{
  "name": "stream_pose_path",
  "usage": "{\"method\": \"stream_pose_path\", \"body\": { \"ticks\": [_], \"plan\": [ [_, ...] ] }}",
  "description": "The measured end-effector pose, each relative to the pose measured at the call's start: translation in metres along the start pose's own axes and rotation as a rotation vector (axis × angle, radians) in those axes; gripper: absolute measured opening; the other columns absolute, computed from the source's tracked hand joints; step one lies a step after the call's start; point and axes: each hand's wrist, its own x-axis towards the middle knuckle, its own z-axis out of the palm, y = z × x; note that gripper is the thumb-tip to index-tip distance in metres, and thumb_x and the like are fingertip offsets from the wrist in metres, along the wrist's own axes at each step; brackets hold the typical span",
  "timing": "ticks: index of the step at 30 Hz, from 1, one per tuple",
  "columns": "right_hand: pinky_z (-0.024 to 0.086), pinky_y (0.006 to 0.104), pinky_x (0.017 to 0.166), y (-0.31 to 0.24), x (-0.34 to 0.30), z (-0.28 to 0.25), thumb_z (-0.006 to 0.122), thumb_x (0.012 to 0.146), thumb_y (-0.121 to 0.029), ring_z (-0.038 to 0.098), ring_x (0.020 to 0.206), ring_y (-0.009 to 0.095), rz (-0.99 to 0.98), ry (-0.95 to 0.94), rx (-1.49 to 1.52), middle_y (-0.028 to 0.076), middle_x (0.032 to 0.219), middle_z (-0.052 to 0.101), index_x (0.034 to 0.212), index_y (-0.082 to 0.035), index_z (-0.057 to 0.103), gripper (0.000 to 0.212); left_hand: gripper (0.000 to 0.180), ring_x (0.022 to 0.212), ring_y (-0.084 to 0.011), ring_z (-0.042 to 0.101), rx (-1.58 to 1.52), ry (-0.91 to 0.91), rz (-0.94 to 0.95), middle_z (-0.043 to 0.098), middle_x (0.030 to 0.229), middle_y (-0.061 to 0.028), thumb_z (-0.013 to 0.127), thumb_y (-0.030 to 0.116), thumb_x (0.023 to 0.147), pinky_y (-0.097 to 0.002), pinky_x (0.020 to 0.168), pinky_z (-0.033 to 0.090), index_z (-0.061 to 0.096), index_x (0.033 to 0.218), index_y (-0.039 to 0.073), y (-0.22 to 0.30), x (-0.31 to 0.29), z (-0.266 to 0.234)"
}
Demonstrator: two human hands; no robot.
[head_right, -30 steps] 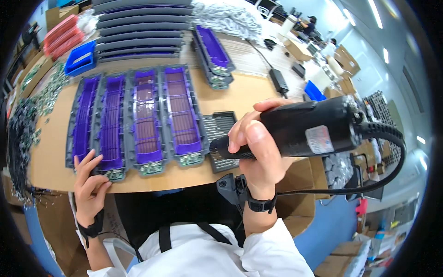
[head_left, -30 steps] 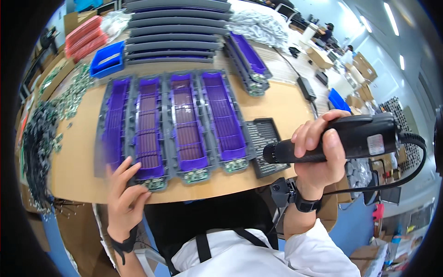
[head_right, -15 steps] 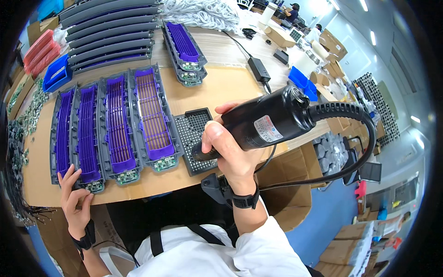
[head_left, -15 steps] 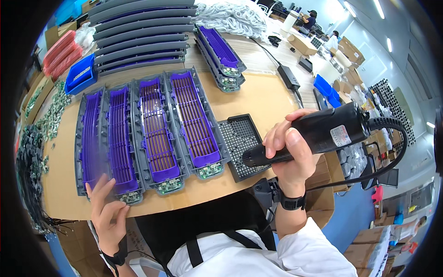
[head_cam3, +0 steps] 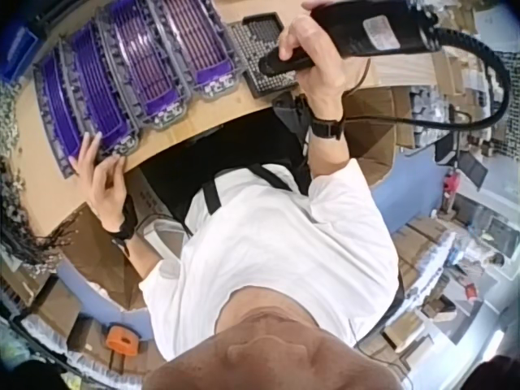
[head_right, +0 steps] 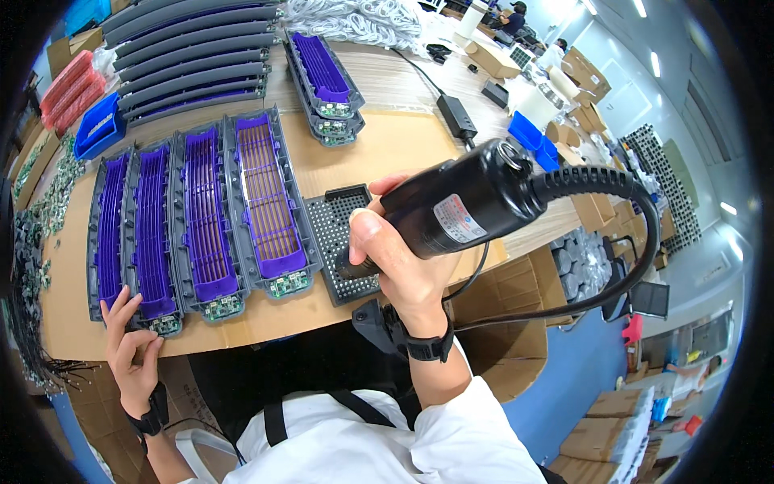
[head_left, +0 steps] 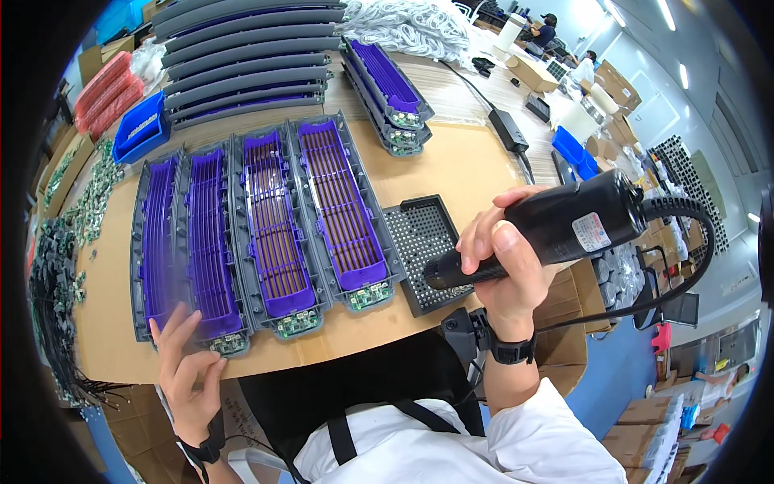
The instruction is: The person uses a handheld heat gun to apply heat to the ends of several purple plastic frames containing circuit boards. They then stack the heated frames and place them into a cardboard box. Later, they retrieve the frames, place them on the table, and insert small green circuit boards into the slots of the frames by hand.
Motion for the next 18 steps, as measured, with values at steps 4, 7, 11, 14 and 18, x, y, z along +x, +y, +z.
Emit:
{"method": "stream_pose_path", "body": {
  "ticks": [4, 7, 11, 14, 18],
  "plan": [
    [0.045, 0.0244, 0.048, 0.005, 0.005, -0.008, 0.071, 0.076, -0.003, 0.055, 0.051, 0.014, 0.025, -0.139, 0.026, 0.01, 0.067, 0.059, 0.104, 0.006, 0.05, 0.036, 0.014, 0.128, -0.0414, 0.046, -0.017, 0.014, 0.005, 0.06, 0.125, -0.0192, 0.067, -0.004, 0.066, -0.0613, 0.113, 0.012, 0.057, 0.071, 0.004, 0.001, 0.001, -0.001],
    [0.044, 0.0243, 0.048, 0.009, 0.011, -0.014, 0.076, 0.074, -0.008, 0.055, 0.051, 0.014, 0.002, -0.374, 0.199, 0.008, 0.065, 0.056, 0.105, 0.005, 0.047, 0.045, 0.015, 0.129, -0.0413, 0.047, -0.025, 0.028, 0.007, 0.06, 0.124, -0.0193, 0.069, -0.004, 0.064, -0.0613, 0.113, 0.013, 0.057, 0.07, 0.004, 0.001, 0.001, -0.001],
    [0.044, 0.0243, 0.048, 0.008, 0.015, -0.014, 0.075, 0.076, -0.007, 0.054, 0.05, 0.015, 0.03, -0.399, 0.206, 0.007, 0.063, 0.055, 0.107, 0.006, 0.046, 0.044, 0.017, 0.128, -0.0412, 0.047, -0.03, 0.045, 0.02, 0.061, 0.124, -0.019, 0.07, -0.006, 0.063, -0.0614, 0.113, 0.016, 0.057, 0.069, 0.003, 0.003, 0.003, -0.002],
    [0.041, 0.0285, 0.048, 0.003, 0.01, 0.014, 0.069, 0.081, -0.012, 0.049, 0.045, 0.016, 0.062, 0.035, -0.235, 0.006, 0.059, 0.05, 0.109, 0.008, 0.048, 0.04, 0.017, 0.128, -0.0409, 0.048, -0.029, 0.059, 0.02, 0.062, 0.122, -0.0183, 0.071, -0.006, 0.062, -0.0614, 0.112, 0.017, 0.057, 0.068, 0.003, 0.004, 0.003, -0.001],
    [0.043, 0.0243, 0.048, 0.005, 0.01, 0.021, 0.073, 0.08, -0.008, 0.054, 0.051, 0.011, 0.067, 0.006, -0.205, 0.005, 0.068, 0.058, 0.103, 0.007, 0.055, 0.033, 0.018, 0.128, -0.0402, 0.048, -0.028, 0.072, 0.012, 0.063, 0.122, -0.0176, 0.071, -0.007, 0.061, -0.0612, 0.112, 0.018, 0.057, 0.067, 0.002, 0.004, 0.002, -0.002]
  ]
}}
